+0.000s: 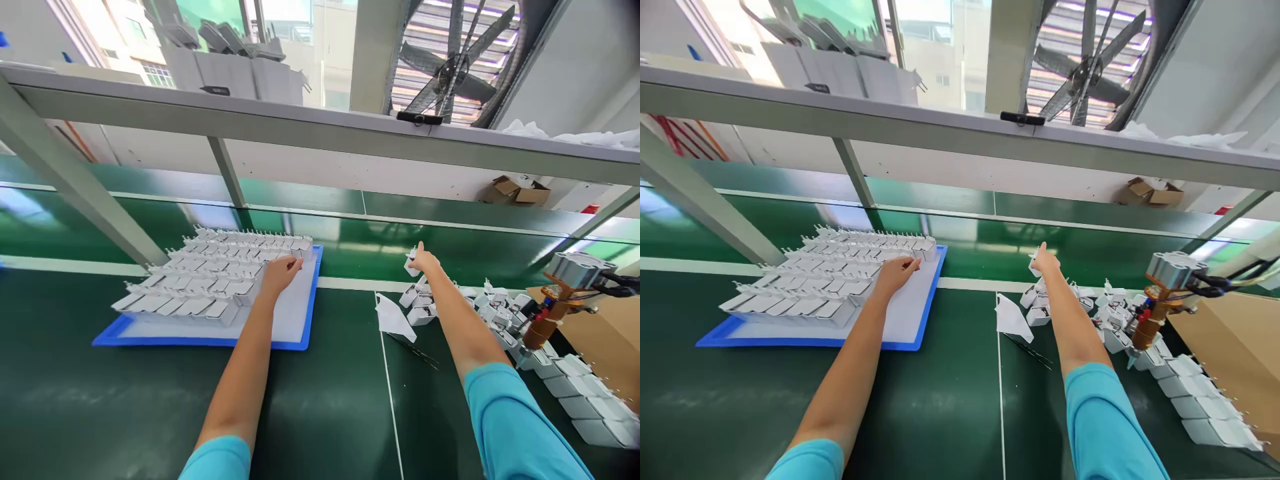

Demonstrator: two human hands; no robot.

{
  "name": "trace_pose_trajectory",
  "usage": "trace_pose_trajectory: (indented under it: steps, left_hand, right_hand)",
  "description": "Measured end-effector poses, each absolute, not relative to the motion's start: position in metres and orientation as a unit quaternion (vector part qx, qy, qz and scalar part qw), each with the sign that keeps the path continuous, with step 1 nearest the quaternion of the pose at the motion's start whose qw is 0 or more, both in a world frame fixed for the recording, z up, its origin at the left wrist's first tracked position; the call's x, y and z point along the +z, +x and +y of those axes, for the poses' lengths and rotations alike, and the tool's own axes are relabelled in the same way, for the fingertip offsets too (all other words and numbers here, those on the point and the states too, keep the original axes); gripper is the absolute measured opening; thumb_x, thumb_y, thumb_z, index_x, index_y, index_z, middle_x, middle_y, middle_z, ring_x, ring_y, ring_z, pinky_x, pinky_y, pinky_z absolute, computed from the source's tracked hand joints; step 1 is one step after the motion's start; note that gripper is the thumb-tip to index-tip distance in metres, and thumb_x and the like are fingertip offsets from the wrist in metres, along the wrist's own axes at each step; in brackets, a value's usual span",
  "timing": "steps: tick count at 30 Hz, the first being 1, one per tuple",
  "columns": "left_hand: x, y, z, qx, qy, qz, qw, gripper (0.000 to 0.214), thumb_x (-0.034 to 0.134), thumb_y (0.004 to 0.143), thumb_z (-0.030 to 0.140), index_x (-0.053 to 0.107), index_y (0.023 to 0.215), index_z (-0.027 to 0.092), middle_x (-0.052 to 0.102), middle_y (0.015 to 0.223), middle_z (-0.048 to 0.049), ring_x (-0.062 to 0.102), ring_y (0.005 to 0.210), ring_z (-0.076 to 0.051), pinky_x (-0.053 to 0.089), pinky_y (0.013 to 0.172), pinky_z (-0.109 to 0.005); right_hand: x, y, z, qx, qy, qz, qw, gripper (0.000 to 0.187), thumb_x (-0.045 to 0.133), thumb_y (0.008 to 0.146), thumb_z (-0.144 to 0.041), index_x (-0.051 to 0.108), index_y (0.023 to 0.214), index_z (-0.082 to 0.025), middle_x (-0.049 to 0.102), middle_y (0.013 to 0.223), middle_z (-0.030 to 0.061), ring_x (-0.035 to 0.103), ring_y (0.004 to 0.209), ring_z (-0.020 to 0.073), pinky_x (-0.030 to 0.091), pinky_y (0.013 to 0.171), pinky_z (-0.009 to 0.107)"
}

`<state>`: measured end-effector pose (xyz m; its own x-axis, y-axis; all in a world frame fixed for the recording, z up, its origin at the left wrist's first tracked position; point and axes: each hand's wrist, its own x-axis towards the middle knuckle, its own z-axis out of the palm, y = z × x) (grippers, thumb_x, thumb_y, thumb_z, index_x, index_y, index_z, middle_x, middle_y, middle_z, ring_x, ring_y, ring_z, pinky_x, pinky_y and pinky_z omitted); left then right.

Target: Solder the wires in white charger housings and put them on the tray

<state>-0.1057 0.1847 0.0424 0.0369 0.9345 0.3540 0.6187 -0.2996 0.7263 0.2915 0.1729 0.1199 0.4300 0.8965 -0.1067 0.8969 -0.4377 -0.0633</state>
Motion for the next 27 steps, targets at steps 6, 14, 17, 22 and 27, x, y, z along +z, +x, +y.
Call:
trace_pose_trajectory:
  steps: [6,14,17,22,27]
  left_hand:
    - [0.059,-0.095,0.174,0.367,0.729,0.55,0.174,0.042,0.044,0.086,0.051,0.061,0.061,0.021,0.068,0.069,-0.0059,0.057,0.068,-0.021,0.042,0.069,-0.032]
    - [0.068,-0.04,0.145,0.228,0.828,0.446,0.254,0.033,0.048,0.086,0.046,0.071,0.093,0.022,0.073,0.085,-0.0034,0.065,0.078,-0.021,0.048,0.072,-0.03]
    - [0.076,-0.024,0.13,0.198,0.842,0.425,0.265,0.037,0.048,0.086,0.048,0.071,0.098,0.022,0.073,0.087,-0.0042,0.065,0.079,-0.022,0.049,0.073,-0.031]
    - [0.104,-0.014,0.095,0.185,0.858,0.378,0.293,0.041,0.046,0.09,0.051,0.069,0.107,0.022,0.073,0.099,-0.0044,0.066,0.087,-0.02,0.051,0.077,-0.03]
    - [0.117,-0.015,0.043,0.159,0.842,0.422,0.296,0.048,0.049,0.089,0.059,0.064,0.116,0.023,0.072,0.104,-0.0048,0.066,0.09,-0.021,0.051,0.076,-0.03]
  right_hand:
    - [0.121,0.275,0.173,-0.058,0.821,0.566,0.046,0.04,0.059,0.094,-0.037,0.054,0.128,-0.016,0.06,0.123,0.01,0.063,0.105,0.0217,0.055,0.089,0.044]
    - [0.128,0.222,0.094,-0.109,0.68,0.724,0.034,0.095,0.063,0.086,-0.028,0.001,0.157,-0.017,0.068,0.119,0.0143,0.065,0.109,0.0281,0.047,0.087,0.033]
    - [0.108,0.198,0.039,-0.145,0.628,0.764,0.033,0.094,0.061,0.086,-0.03,-0.001,0.157,-0.022,0.072,0.113,0.008,0.068,0.101,0.0254,0.048,0.083,0.031]
    - [0.076,0.189,-0.029,-0.159,0.595,0.788,-0.021,0.088,0.061,0.085,-0.026,0.011,0.157,-0.019,0.072,0.105,0.0089,0.07,0.089,0.0239,0.051,0.069,0.03]
    - [0.085,0.259,-0.076,-0.052,0.608,0.69,-0.39,0.052,0.064,0.086,-0.035,0.05,0.136,-0.027,0.071,0.094,0.0015,0.069,0.077,0.0161,0.056,0.073,0.031]
